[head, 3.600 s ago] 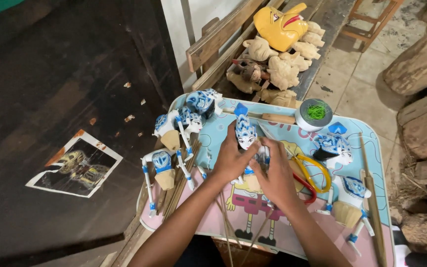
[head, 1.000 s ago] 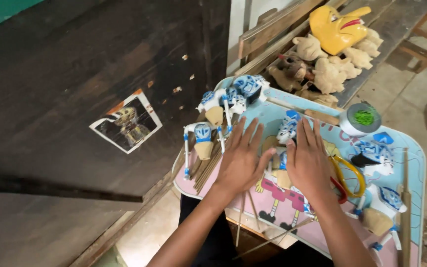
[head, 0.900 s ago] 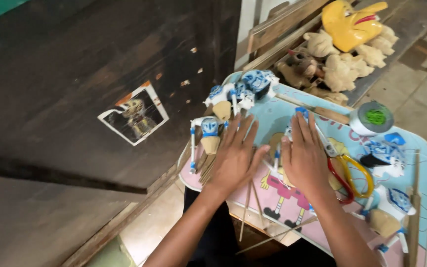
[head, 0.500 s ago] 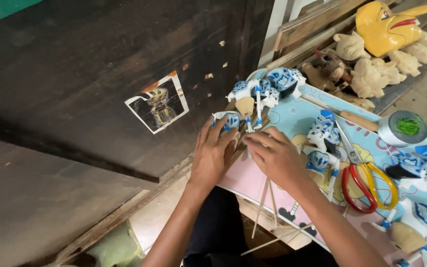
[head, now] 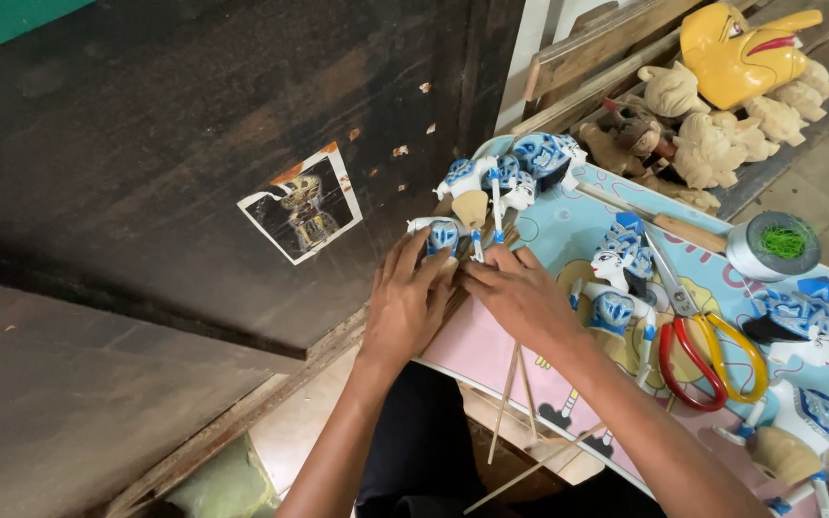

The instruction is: Assembling small toy figures by tying strings, cutting them with scissors, and applying tape.

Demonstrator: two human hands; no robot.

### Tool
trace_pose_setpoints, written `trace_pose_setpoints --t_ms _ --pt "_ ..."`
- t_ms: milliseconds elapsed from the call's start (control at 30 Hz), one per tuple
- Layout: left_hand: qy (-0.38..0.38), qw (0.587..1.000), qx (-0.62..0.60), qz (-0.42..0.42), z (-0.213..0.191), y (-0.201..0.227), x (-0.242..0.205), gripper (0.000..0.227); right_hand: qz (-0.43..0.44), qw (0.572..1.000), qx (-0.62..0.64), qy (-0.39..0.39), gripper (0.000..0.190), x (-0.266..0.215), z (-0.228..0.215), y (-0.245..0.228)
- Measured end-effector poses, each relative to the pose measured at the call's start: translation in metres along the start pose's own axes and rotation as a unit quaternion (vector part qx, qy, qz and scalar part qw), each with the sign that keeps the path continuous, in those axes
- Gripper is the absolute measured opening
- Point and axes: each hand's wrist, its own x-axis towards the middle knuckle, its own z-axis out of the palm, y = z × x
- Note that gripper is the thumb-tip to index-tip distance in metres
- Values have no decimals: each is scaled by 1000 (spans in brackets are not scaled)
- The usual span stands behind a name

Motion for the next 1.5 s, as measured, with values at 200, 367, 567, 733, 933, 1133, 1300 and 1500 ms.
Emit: trace_pose_setpoints --t_ms 200,367,567,733,933,1133,1300,1500 --pt "2 1000 -8 -6 -9 5 3 33 -18 999 -39 -19 15 -6 3 7" --pt "5 1000 4 8 -6 3 3 35 -44 997 -50 -27 16 -5 -4 8" --pt "-1 1000 -7 2 -6 3 1 36 -53 996 -68 -38 15 -3 -9 5" --pt "-9 1000 -16 0 -5 1 2 36 -61 993 -102 -25 15 0 -17 4" --pt "-23 999 -37 -17 -5 2 1 35 -62 996 -52 -42 11 -12 -10 10" --pt "-12 999 -32 -1 -2 -1 2 38 -72 994 -29 -71 14 -12 -13 10" --pt "21 999 -34 -21 0 -4 21 42 -71 993 -13 -94 14 -18 -7 11" --pt "-168 967 -169 -91 9 -7 78 81 -76 995 -14 -67 12 -12 -25 8"
